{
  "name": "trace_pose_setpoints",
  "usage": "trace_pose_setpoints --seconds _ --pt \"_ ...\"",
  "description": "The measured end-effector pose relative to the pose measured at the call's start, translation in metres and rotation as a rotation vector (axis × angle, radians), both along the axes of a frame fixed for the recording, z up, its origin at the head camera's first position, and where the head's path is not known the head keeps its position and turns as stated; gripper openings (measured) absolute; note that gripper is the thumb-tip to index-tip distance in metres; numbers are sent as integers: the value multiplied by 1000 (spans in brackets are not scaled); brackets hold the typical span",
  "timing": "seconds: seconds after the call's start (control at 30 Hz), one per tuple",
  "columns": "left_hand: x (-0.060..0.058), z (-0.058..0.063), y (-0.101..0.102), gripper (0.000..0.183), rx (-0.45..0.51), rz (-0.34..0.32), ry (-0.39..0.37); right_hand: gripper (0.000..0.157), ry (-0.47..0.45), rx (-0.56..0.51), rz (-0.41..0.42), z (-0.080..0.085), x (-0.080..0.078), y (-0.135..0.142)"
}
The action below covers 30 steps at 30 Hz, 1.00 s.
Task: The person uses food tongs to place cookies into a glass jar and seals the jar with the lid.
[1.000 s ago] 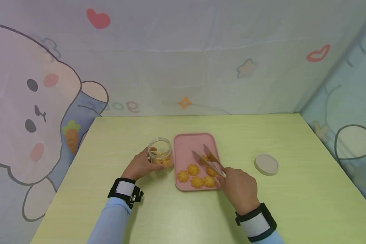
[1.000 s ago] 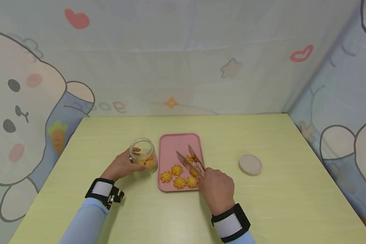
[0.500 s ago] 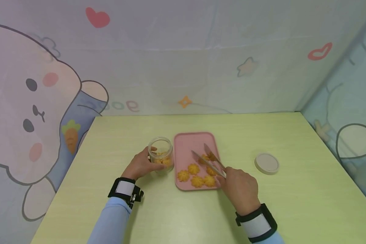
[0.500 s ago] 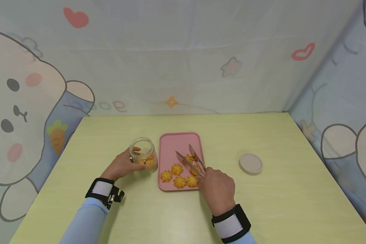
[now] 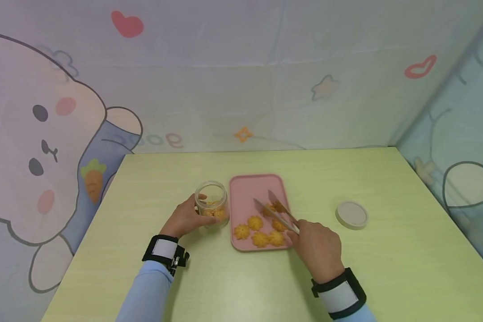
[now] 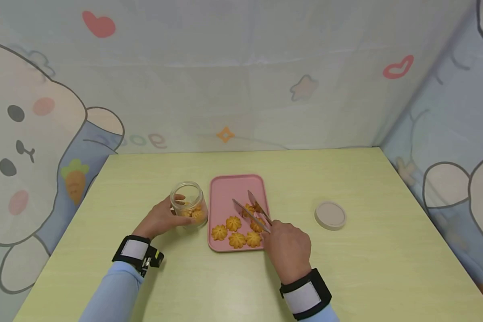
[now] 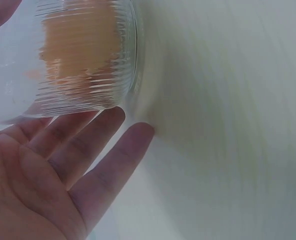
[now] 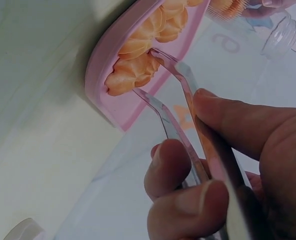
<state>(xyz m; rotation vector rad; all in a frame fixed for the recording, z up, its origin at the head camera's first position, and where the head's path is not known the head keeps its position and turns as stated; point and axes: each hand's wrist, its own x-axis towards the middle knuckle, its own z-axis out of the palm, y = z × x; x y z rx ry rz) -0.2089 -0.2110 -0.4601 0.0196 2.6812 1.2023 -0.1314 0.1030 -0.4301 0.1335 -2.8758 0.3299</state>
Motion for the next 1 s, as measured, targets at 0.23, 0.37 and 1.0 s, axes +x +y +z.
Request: trace_pose_setpoints --seconds 0.23,0.37,1.0 --pt "2 2 1 87 -12 1 0 32 47 8 12 -4 0 2" --pt "2 3 2 88 -15 4 -1 32 61 11 17 -5 0 2" --pt "1 0 3 86 -10 11 -9 32 -14 -30 14 -9 -3 5"
